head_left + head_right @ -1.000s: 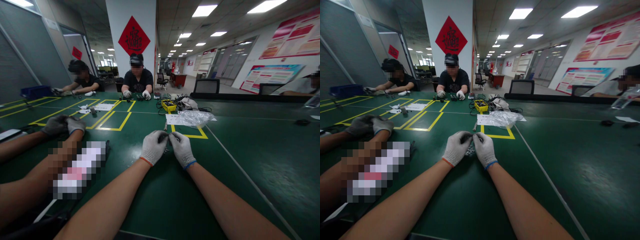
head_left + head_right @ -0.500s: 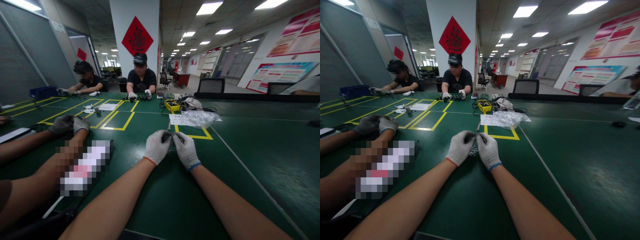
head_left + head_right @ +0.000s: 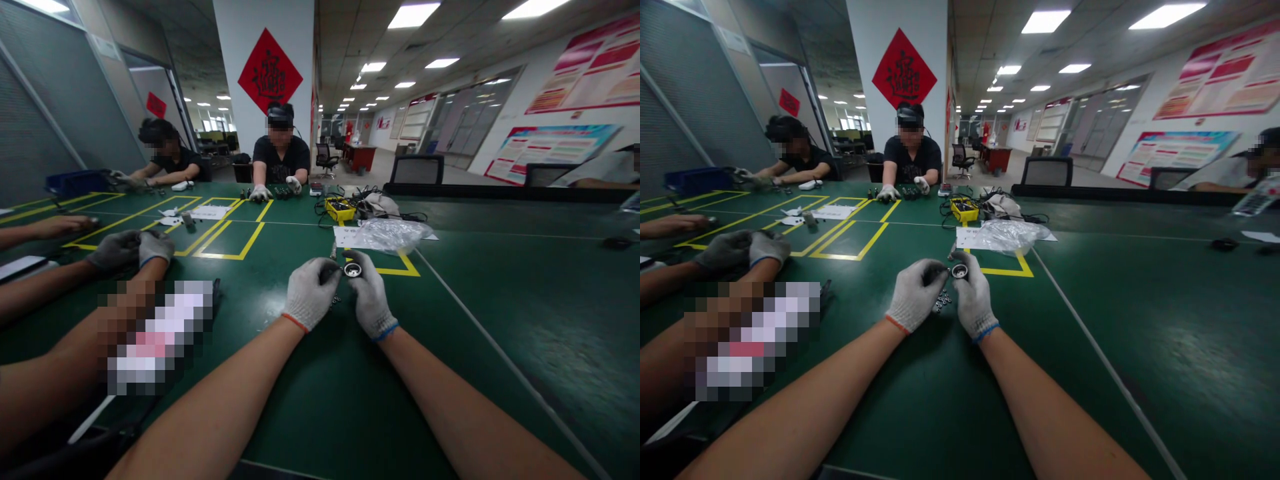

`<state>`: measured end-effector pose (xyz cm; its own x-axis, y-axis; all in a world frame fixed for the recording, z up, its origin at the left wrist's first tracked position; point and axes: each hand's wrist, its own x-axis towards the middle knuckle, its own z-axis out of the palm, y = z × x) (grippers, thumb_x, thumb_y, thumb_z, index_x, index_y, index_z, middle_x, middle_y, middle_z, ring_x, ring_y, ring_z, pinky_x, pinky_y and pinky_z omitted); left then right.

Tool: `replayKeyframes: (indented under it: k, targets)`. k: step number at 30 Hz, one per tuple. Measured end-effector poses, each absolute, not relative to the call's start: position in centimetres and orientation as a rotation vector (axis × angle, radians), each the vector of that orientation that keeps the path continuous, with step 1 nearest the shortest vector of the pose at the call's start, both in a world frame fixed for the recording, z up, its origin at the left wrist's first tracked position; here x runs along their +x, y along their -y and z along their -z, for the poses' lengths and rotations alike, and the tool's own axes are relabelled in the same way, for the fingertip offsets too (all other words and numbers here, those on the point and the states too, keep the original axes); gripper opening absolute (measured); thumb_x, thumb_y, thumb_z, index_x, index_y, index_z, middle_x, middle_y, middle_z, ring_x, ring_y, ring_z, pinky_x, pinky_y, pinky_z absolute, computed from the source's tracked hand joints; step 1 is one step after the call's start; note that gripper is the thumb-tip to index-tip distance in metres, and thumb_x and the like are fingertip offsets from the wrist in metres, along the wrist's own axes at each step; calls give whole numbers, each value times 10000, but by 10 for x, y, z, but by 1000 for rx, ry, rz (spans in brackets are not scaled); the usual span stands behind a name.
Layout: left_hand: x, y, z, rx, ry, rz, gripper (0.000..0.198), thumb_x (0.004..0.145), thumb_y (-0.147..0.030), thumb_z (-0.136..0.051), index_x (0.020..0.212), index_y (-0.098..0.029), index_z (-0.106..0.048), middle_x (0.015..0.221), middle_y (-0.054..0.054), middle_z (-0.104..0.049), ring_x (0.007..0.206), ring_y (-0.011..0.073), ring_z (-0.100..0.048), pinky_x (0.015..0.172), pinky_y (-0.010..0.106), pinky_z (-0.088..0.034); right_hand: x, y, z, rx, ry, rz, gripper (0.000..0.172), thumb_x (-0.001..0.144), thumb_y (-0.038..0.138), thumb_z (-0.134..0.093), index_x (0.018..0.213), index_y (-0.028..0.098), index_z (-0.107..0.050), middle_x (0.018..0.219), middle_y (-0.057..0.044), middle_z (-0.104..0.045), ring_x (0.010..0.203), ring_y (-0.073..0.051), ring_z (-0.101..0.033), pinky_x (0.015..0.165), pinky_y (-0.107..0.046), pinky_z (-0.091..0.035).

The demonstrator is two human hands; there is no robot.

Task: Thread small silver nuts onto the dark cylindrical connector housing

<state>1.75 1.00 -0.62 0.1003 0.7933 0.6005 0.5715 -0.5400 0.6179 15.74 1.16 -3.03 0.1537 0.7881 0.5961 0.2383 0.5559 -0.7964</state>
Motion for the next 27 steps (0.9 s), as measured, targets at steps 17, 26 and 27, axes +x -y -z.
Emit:
replayKeyframes:
  k: [17, 26, 27]
  targets:
    - [15, -10, 2, 2310, -1249, -1274, 71, 868, -189, -719, 928, -187, -756, 918, 58, -787, 832, 205, -728, 801, 330, -580, 152, -15, 36, -979, 1518, -487, 704, 708, 80, -515, 1399, 213, -550, 1119, -73, -696, 989, -239, -663, 1005, -452, -544]
    - [16, -8, -3, 2316, -1246, -1225, 87, 866, -167, -704, 927, -195, -759, 928, 57, -787, 846, 208, -727, 812, 329, -571, 152, -15, 34, -982, 1543, -536, 709, 717, 83, -527, 1415, 209, -536, 1086, -71, -693, 990, -243, -662, 1013, -467, -539]
    - [16, -7, -4, 2315, -1257, -1216, 86, 866, -168, -702, 925, -194, -760, 927, 60, -786, 845, 212, -725, 810, 332, -569, 152, -15, 34, -981, 1544, -534, 713, 722, 84, -525, 1424, 209, -529, 1077, -71, -693, 994, -245, -664, 1022, -474, -536]
